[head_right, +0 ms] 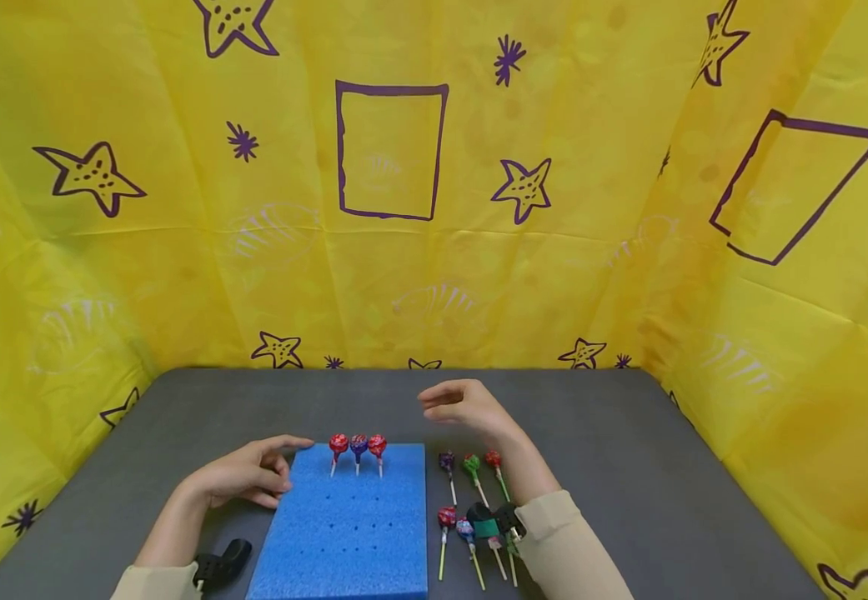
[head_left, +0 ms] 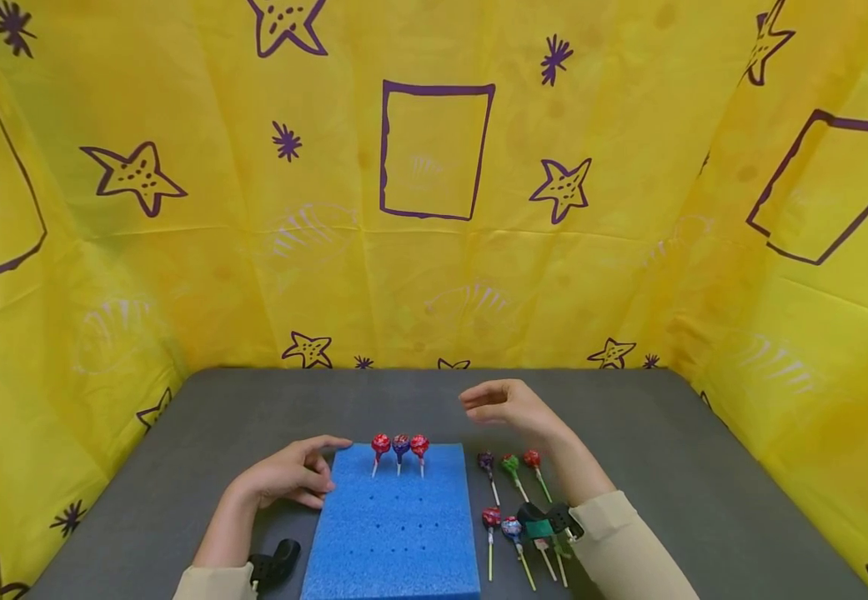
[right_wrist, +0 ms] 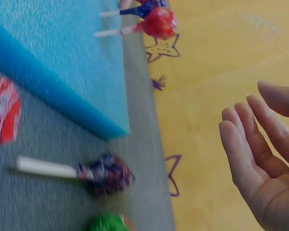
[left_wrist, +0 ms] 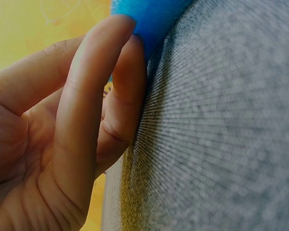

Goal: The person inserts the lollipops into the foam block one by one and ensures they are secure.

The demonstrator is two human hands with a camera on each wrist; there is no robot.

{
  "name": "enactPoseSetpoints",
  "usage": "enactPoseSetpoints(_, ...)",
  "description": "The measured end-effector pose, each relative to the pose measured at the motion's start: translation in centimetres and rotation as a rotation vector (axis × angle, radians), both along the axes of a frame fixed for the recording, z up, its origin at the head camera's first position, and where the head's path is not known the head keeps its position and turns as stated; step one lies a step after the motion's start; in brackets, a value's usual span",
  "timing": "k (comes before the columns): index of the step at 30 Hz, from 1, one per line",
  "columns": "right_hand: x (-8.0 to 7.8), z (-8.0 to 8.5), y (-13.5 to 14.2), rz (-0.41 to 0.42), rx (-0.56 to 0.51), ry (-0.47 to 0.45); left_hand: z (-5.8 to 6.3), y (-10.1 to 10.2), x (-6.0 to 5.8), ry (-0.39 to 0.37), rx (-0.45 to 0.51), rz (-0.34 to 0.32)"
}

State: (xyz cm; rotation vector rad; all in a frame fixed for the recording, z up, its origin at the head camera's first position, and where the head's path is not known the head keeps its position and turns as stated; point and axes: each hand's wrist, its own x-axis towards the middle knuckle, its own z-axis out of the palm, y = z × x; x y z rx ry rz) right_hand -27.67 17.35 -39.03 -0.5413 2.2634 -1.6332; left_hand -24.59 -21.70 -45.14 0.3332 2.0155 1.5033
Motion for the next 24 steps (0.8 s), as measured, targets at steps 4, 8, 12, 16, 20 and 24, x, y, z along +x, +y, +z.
enactPoseSetpoints(4, 0.4, 0.1, 1.3, -0.039, 0.043, 0.017, -0.1, 0.0, -0.1, 0.001, -0.008, 0.004)
enactPoseSetpoints(8, 0.6, -0.4, 2.6, -0.073, 0.075, 0.014, -0.1, -0.1, 0.0, 0.003, -0.009, 0.007)
enactPoseSetpoints(12, 0.9, -1.0, 3.8, -0.100, 0.086, -0.010, -0.1, -0.1, 0.1, 0.007, -0.004, 0.002)
enactPoseSetpoints(16, 1.0, -1.7, 4.9, -0.113, 0.089, -0.022, -0.1, -0.2, 0.2, -0.001, -0.005, 0.009)
enactPoseSetpoints(20, 1.1, -2.3, 5.8, -0.130, 0.094, -0.029, -0.1, -0.2, 0.2, -0.002, -0.011, 0.017)
enactPoseSetpoints(24, 1.2, -2.8, 6.7, -0.149, 0.076, -0.043, -0.1, 0.0, 0.1, 0.007, -0.012, 0.016)
